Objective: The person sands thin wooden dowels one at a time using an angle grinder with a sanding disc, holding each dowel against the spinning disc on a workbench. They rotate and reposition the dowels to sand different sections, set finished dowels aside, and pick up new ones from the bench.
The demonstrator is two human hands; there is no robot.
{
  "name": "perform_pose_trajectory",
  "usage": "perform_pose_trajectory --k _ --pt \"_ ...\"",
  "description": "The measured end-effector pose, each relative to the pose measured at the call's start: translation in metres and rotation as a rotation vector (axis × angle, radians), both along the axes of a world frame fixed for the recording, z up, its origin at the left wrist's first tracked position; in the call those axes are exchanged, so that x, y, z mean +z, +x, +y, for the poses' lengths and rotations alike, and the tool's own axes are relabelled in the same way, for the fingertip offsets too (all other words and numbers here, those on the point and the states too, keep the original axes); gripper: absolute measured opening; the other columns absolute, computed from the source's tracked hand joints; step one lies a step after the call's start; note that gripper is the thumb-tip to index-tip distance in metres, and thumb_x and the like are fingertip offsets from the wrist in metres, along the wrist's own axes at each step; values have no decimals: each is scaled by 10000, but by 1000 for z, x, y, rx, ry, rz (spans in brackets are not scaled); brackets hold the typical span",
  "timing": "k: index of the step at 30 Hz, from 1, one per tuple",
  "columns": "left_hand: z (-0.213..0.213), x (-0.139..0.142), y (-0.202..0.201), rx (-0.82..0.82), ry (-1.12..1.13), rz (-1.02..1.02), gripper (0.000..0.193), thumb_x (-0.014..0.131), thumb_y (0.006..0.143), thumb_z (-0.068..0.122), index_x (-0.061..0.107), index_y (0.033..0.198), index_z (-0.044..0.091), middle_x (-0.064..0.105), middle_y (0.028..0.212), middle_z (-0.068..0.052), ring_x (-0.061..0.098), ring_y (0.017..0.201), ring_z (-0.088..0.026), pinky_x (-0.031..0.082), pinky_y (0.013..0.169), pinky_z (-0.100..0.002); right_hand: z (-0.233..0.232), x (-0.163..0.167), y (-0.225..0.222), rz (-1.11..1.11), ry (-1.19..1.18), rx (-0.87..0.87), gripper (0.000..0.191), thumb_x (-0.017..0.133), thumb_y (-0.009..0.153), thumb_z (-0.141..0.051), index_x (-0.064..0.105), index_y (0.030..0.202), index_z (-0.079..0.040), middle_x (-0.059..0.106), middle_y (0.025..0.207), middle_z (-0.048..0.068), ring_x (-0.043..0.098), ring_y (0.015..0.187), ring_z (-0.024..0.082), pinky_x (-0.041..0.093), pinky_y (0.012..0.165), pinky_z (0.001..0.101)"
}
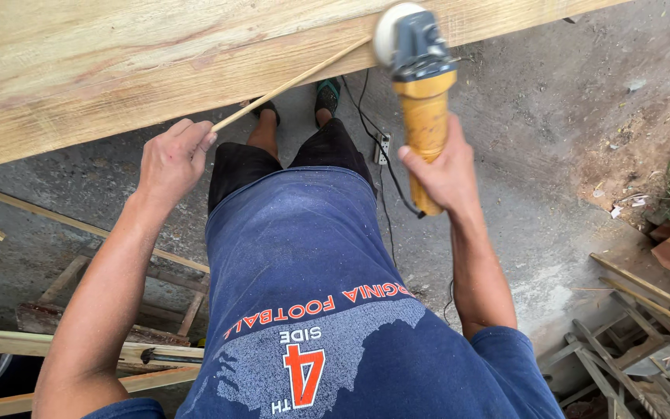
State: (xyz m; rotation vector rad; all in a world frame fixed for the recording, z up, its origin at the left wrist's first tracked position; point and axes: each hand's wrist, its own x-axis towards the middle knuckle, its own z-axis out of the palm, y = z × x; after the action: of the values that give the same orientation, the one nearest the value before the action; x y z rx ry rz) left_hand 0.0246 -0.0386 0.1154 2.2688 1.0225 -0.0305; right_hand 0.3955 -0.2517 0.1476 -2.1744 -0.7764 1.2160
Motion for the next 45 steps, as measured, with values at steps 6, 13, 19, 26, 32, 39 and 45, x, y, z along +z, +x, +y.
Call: perform_pose_trajectory --k 6,13,19,26,32,39,45 --pt "3 7 7 36 -101 45 113 691 1052 152 721 1113 61 636 872 -125 644 775 -360 498 669 -460 -6 7 -43 111 16 131 794 809 818 -395 483 1444 -31 737 1143 171 729 1092 297 554 948 415" --pt "7 11 11 14 -98 24 108 690 1056 141 711 1105 46 638 875 -126 646 784 -346 500 683 -444 -6 7 3 18 46 -14 704 804 843 -358 508 1390 -28 736 1155 166 747 1057 286 574 936 400" --pt "2 10 8 4 -27 29 98 696 1050 129 708 1111 53 628 875 -121 643 772 -339 504 672 -436 -3 5 -2 46 -27 -43 693 811 806 -370 525 1346 -43 757 1109 148 767 1024 262 588 905 385" --pt "-1 17 17 -19 -14 59 110 686 1056 122 707 1142 57 629 883 -125 647 787 -353 505 669 -449 -12 8 -20 83 93 64 760 823 820 -333 498 1432 -23 731 1156 184 726 1074 305 552 926 410" --pt "8 8 6 24 -233 165 239 546 1108 241 731 1133 92 667 821 -180 665 807 -412 518 700 -495 -8 9 30 -82 58 -120 618 813 876 -308 538 1348 -18 737 1150 155 740 1054 277 571 936 395" --pt "15 4 -10 21 -234 255 259 531 1101 279 710 1060 97 660 774 -189 663 793 -427 509 703 -522 -8 21 -9 4 47 25 745 820 826 -345 487 1409 -23 735 1135 177 747 1047 303 565 914 422" --pt "5 11 -1 -3 -153 254 238 551 1114 260 650 1024 63 661 793 -195 654 781 -440 501 671 -532 -2 26 -34 132 8 172 794 800 812 -366 464 1459 -50 746 1116 198 729 1076 371 552 922 446"
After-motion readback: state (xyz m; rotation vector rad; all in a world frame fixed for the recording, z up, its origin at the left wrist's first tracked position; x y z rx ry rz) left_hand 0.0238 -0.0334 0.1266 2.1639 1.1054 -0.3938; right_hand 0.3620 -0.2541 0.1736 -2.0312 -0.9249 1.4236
